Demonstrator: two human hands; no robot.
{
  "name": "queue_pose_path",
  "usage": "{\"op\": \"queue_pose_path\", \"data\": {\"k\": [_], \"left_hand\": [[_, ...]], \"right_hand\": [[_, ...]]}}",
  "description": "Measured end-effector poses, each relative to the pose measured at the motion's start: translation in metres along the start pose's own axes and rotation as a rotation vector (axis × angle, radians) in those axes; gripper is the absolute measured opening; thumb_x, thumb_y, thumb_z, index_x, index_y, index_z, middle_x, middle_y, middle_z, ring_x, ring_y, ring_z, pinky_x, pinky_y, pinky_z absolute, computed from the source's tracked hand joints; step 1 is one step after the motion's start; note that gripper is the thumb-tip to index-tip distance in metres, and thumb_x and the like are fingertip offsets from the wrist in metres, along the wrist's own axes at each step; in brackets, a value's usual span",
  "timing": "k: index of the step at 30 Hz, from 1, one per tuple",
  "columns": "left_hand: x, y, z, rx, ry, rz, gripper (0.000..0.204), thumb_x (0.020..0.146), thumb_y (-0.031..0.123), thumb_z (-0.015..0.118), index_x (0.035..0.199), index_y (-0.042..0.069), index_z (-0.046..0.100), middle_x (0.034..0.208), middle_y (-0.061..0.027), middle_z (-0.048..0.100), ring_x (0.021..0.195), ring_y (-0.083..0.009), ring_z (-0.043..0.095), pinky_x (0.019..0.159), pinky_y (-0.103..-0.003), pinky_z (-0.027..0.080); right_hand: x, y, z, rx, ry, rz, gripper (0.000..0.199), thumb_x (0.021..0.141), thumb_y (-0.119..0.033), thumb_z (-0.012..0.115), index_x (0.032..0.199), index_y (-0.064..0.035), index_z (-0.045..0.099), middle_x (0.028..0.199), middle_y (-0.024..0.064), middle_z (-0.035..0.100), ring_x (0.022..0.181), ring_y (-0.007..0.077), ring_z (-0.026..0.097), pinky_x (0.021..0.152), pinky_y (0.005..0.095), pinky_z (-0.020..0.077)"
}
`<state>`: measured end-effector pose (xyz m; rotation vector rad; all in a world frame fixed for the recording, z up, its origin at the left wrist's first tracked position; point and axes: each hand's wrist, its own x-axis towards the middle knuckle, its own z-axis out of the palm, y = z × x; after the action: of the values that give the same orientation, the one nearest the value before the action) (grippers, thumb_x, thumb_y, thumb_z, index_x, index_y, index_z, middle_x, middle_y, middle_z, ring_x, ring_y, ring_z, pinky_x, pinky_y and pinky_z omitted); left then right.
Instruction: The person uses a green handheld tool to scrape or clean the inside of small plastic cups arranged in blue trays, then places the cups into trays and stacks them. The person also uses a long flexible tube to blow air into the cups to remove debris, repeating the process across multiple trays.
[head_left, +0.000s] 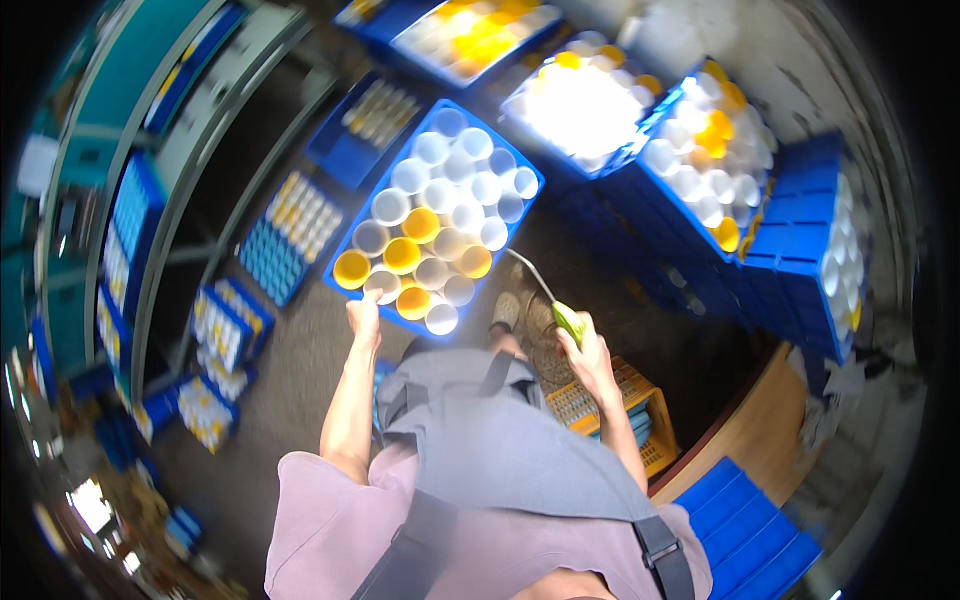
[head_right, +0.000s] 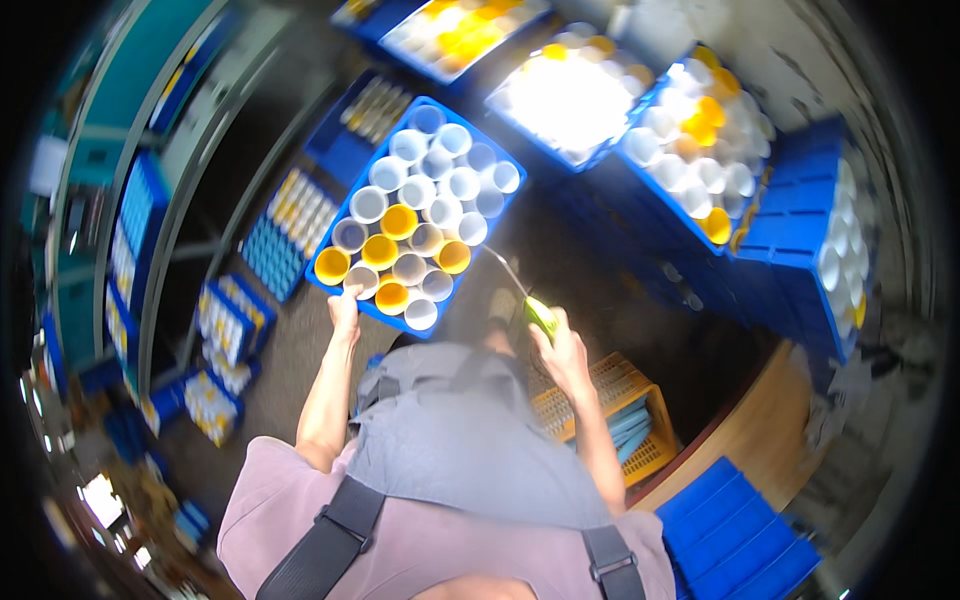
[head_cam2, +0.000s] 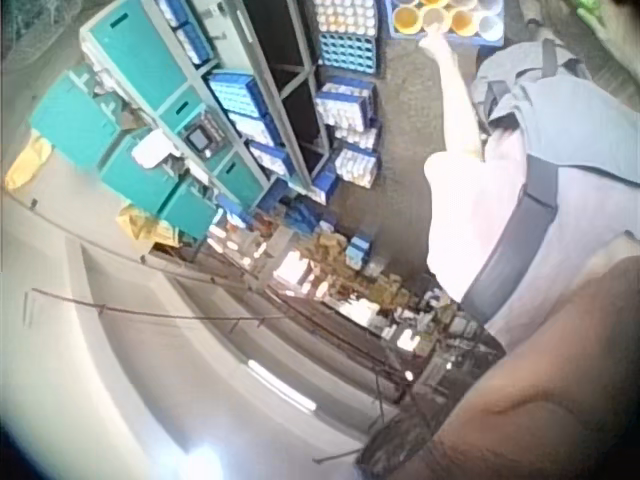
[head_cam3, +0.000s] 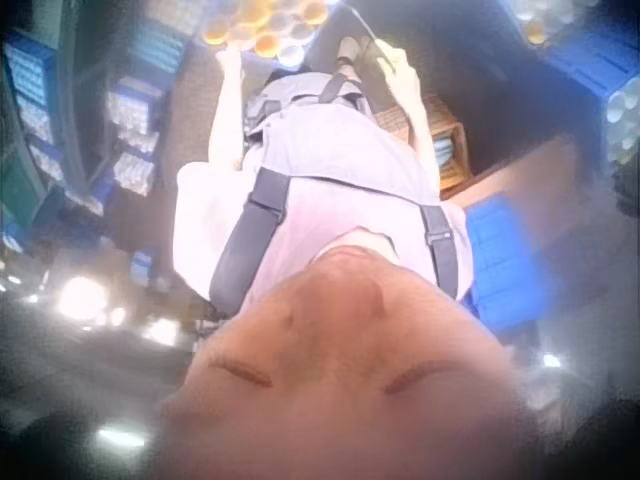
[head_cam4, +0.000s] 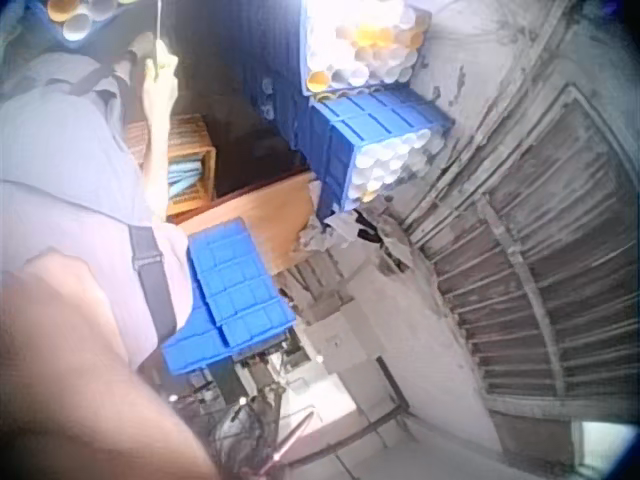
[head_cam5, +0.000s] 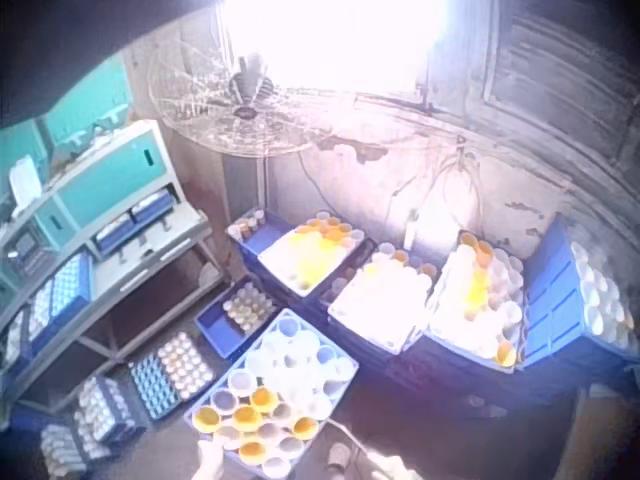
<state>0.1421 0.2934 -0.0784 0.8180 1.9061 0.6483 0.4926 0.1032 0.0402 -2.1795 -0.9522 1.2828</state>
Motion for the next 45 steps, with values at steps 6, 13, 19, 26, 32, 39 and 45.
{"op": "queue_pose_path", "data": {"k": [6, 13, 19, 26, 32, 39, 45], "left_hand": [[-0.097, -0.035, -0.043, 0.459, 0.287, -0.042, 0.036, 0.077, 0.026, 0.068, 0.088, -0.008, 0.07, 0.093, -0.0321, 0.068, 0.097, -0.046, 0.066, 0.09, -0.048, 0.049], [-0.114, -0.109, -0.095, 0.5, 0.291, -0.139, 0.041, 0.078, 0.031, 0.071, 0.088, -0.009, 0.069, 0.096, -0.0314, 0.068, 0.098, -0.0461, 0.065, 0.093, -0.048, 0.047], [-0.103, -0.156, -0.151, 0.438, 0.196, -0.106, 0.043, 0.079, 0.032, 0.07, 0.084, -0.011, 0.069, 0.091, -0.0313, 0.068, 0.093, -0.046, 0.066, 0.088, -0.049, 0.048], [-0.106, -0.185, -0.191, 0.29, 0.085, -0.069, 0.046, 0.077, 0.033, 0.072, 0.076, -0.013, 0.067, 0.076, -0.0284, 0.068, 0.077, -0.041, 0.069, 0.076, -0.046, 0.049], [-0.127, -0.193, -0.196, 0.203, 0.101, -0.004, 0.043, 0.077, 0.031, 0.073, 0.077, -0.012, 0.068, 0.075, -0.0266, 0.069, 0.073, -0.0369, 0.07, 0.073, -0.045, 0.05], [-0.16, -0.196, -0.172, 0.262, 0.158, 0.007, 0.045, 0.076, 0.033, 0.074, 0.077, -0.011, 0.067, 0.075, -0.0282, 0.068, 0.074, -0.0397, 0.069, 0.071, -0.046, 0.049], [-0.188, -0.193, -0.147, 0.287, 0.209, 0.019, 0.042, 0.076, 0.032, 0.073, 0.082, -0.009, 0.069, 0.084, -0.0293, 0.068, 0.085, -0.0421, 0.069, 0.077, -0.047, 0.051]], "right_hand": [[-0.021, -0.078, 0.097, -0.586, -0.305, -0.673, 0.043, 0.091, -0.034, 0.062, 0.117, -0.0026, 0.047, 0.069, 0.0191, 0.065, 0.066, 0.0391, 0.066, 0.059, 0.048, 0.0523], [-0.044, -0.079, 0.132, -0.72, -0.309, -0.65, 0.029, 0.087, -0.02, 0.058, 0.106, -0.0007, 0.048, 0.064, 0.0231, 0.063, 0.059, 0.0415, 0.065, 0.053, 0.0501, 0.0508], [-0.052, -0.084, 0.155, -0.808, -0.234, -0.552, 0.035, 0.093, -0.034, 0.059, 0.104, -0.002, 0.049, 0.072, 0.0249, 0.066, 0.068, 0.0424, 0.066, 0.06, 0.051, 0.0524], [-0.042, -0.093, 0.134, -0.829, 0.092, -0.324, 0.039, 0.092, -0.038, 0.061, 0.106, -0.0023, 0.054, 0.082, 0.0264, 0.068, 0.081, 0.0438, 0.067, 0.071, 0.0517, 0.0532], [-0.025, -0.109, 0.108, -0.797, 0.148, -0.381, 0.041, 0.092, -0.04, 0.059, 0.109, -0.0027, 0.055, 0.089, 0.0255, 0.069, 0.088, 0.0429, 0.067, 0.076, 0.0499, 0.0529], [-0.034, -0.096, 0.084, -0.805, 0.016, -0.497, 0.044, 0.092, -0.043, 0.059, 0.11, -0.0031, 0.055, 0.089, 0.0247, 0.069, 0.086, 0.0429, 0.067, 0.075, 0.0507, 0.0533], [-0.053, -0.071, 0.068, -0.801, -0.038, -0.622, 0.044, 0.092, -0.041, 0.061, 0.108, -0.0008, 0.055, 0.083, 0.0254, 0.068, 0.081, 0.0421, 0.068, 0.071, 0.0501, 0.0537]]}}
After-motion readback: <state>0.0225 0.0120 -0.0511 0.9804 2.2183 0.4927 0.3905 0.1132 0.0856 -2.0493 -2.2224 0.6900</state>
